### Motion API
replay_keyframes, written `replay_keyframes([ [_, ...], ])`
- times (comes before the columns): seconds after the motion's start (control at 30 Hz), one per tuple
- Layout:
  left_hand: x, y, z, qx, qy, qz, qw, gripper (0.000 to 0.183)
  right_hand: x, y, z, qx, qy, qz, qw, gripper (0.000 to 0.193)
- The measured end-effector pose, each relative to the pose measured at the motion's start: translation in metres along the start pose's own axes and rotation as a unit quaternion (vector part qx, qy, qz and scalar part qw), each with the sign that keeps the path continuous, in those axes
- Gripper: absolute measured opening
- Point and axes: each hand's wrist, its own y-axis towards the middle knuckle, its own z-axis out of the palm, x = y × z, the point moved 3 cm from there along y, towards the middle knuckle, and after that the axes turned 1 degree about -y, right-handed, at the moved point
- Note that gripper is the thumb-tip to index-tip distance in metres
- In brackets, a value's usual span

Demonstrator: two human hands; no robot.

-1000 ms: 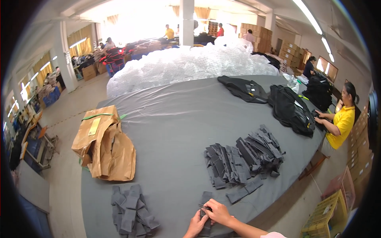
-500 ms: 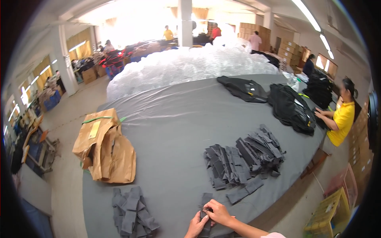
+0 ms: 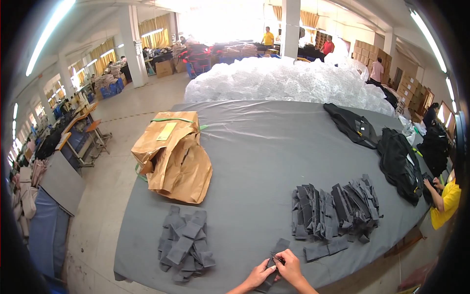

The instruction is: Inspecting and trimming threads from small fabric components for manufacturing.

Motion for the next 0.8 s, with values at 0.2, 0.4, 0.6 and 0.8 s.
replay_keyframes([
  [0.2,0.009,0.003,-0.001,0.017,0.000,-0.009,1.000,0.064,0.002,0.000,-0.002,-0.004,0.002,0.000,1.000,0.011],
  [0.4,-0.002,0.000,0.003,0.030,-0.051,0.003,0.998,0.058,0.000,0.000,-0.002,-0.005,-0.007,-0.007,1.000,0.011],
  [0.6,0.003,0.001,0.002,0.030,-0.032,-0.001,0.999,0.054,-0.001,0.000,-0.001,-0.008,-0.002,-0.012,1.000,0.011],
  [0.8,-0.011,-0.004,0.005,0.038,-0.062,-0.017,0.997,0.058,0.000,0.000,-0.002,-0.007,0.000,-0.010,1.000,0.012],
])
